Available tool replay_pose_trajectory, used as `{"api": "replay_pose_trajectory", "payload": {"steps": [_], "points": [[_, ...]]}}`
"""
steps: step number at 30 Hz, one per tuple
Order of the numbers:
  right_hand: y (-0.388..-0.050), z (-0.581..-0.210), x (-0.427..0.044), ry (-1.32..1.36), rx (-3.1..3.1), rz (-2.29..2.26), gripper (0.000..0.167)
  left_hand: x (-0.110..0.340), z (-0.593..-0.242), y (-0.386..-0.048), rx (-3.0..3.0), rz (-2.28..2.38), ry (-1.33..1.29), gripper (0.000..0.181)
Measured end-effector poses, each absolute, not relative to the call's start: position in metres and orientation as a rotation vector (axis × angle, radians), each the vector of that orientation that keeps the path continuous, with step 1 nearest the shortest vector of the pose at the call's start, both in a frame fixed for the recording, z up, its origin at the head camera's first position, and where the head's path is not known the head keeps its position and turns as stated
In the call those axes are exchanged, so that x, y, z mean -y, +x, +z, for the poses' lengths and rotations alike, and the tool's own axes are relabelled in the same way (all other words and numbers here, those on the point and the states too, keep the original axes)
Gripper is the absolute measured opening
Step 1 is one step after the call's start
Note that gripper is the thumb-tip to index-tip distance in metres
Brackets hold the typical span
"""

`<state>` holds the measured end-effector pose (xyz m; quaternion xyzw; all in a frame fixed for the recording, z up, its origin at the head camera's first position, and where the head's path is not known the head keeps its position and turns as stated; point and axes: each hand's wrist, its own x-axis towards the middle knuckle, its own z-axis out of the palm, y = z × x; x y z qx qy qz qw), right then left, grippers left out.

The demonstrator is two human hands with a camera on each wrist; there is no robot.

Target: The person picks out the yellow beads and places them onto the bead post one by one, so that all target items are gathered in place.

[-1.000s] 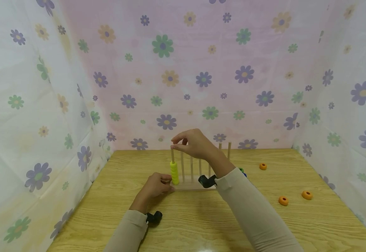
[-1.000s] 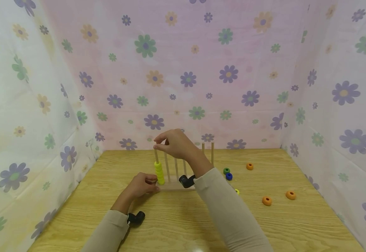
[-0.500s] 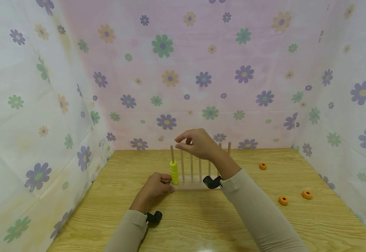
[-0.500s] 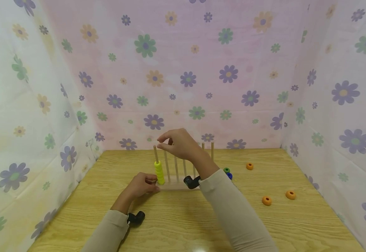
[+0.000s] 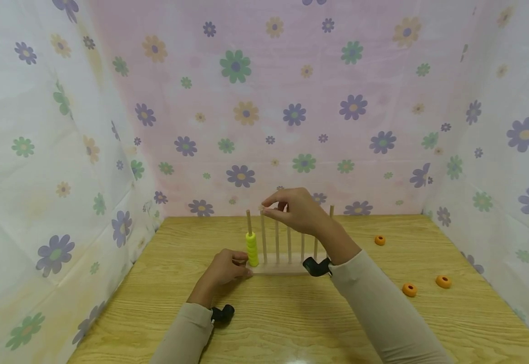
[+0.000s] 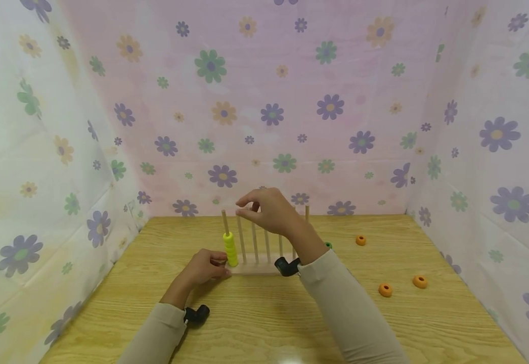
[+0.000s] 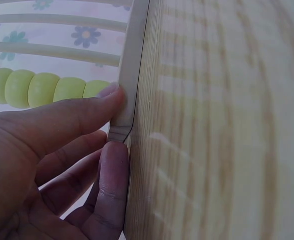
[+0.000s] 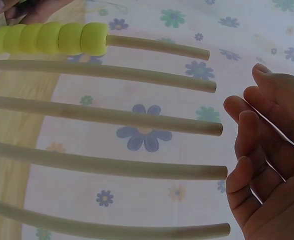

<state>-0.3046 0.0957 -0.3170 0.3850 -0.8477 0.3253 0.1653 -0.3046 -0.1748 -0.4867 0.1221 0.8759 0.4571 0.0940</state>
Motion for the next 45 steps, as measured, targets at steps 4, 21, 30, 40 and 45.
{"api": "replay_pose_trajectory", "payload": {"steps": [4, 21, 30, 40, 45], "points": [[-0.301, -0.317, -0.1, 1.088, 2.41, 0.924, 0.02, 0.175, -0.486, -0.304, -2.595, 1.36, 0.354, 0.05], [-0.293, -0.328, -0.128, 1.071, 2.371, 0.875, 0.019, 0.175, -0.486, -0.302, -2.579, 1.376, 0.373, 0.052], [-0.288, -0.334, -0.145, 1.076, 2.315, 0.826, 0.018, 0.174, -0.484, -0.302, -2.569, 1.38, 0.365, 0.051], [-0.278, -0.348, -0.162, 1.055, 2.341, 0.837, 0.023, 0.174, -0.481, -0.302, -2.59, 1.35, 0.362, 0.051], [-0.272, -0.354, -0.168, 1.03, 2.342, 0.824, 0.022, 0.174, -0.483, -0.302, -2.589, 1.345, 0.348, 0.053]]}}
